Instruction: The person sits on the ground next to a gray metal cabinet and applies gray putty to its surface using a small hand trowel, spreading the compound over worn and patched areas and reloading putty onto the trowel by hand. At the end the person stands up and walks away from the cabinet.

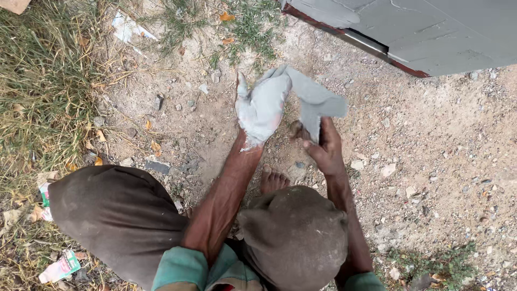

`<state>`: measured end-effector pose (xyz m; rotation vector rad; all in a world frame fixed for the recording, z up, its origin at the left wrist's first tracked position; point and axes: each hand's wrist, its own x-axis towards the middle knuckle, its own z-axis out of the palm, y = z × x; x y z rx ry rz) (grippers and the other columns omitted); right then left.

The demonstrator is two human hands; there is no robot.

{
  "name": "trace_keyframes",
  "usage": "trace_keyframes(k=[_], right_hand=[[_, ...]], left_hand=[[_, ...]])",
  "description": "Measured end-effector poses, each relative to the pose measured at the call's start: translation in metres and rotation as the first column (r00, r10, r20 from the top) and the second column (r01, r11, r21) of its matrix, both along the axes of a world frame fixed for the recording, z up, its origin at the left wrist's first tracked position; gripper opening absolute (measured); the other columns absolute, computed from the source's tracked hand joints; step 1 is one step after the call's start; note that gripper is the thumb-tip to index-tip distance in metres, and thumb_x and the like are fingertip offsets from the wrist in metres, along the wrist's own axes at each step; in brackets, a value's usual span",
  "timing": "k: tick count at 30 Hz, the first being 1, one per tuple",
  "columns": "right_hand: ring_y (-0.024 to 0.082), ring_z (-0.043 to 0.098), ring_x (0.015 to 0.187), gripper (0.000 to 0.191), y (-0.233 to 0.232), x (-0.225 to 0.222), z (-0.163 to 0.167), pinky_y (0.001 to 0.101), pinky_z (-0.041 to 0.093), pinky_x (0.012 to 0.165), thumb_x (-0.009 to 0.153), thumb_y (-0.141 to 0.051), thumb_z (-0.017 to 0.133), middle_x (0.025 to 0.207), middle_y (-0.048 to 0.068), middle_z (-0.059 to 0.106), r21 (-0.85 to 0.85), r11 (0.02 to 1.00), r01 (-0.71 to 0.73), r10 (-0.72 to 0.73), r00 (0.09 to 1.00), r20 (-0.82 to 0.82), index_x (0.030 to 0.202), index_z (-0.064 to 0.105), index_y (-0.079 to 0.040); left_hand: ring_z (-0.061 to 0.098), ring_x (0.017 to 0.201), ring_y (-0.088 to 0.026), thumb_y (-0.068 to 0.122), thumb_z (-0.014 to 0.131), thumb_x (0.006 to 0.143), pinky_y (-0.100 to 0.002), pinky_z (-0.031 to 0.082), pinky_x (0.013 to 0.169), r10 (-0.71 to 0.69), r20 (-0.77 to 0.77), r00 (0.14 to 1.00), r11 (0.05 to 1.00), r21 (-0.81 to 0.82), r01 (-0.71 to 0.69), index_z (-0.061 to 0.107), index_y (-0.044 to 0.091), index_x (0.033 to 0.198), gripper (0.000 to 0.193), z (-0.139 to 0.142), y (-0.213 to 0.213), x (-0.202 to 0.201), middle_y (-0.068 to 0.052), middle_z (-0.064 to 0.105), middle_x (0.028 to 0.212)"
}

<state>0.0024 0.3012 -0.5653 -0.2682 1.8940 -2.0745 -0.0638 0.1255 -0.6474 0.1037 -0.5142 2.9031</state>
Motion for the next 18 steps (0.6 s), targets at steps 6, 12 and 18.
trace_keyframes(k=[6,12,18], right_hand=[[0.031,0.03,0.158,0.087,-0.016,0.0,0.029,0.0499,0.04,0.128,0.077,-0.014,0.073,0.169,0.01,0.029,0.586,0.789,-0.185,0.337,0.927,-0.162,0.159,0.042,-0.018],[0.019,0.065,0.086,0.092,-0.001,-0.014,0.041,0.0325,0.059,0.064,0.072,-0.013,0.065,0.167,0.003,0.039,0.509,0.858,-0.064,-0.12,0.94,0.321,0.158,0.035,-0.027],[0.012,0.049,0.056,0.078,0.007,0.003,0.016,0.0279,0.053,0.047,0.084,-0.016,0.072,0.17,0.011,0.038,0.233,0.927,-0.293,0.217,0.929,0.301,0.157,0.046,-0.019]], left_hand=[[0.023,0.16,-0.034,0.06,0.04,0.105,-0.047,0.019,0.136,0.245,0.109,0.963,0.919,-0.341,-0.195,0.016,-0.007,0.163,0.092,0.062,-0.026,0.004,-0.024,0.023,0.17],[0.026,0.159,-0.035,0.074,0.036,0.099,-0.043,0.022,0.135,-0.005,-0.074,0.997,0.765,-0.643,-0.044,0.015,-0.006,0.167,0.106,0.085,-0.053,-0.004,-0.026,0.023,0.169],[0.042,0.146,-0.046,0.09,0.032,0.085,-0.054,0.037,0.117,-0.162,0.163,0.973,0.515,-0.827,0.225,0.0,-0.003,0.156,0.122,0.047,-0.025,-0.048,-0.038,0.042,0.156]])
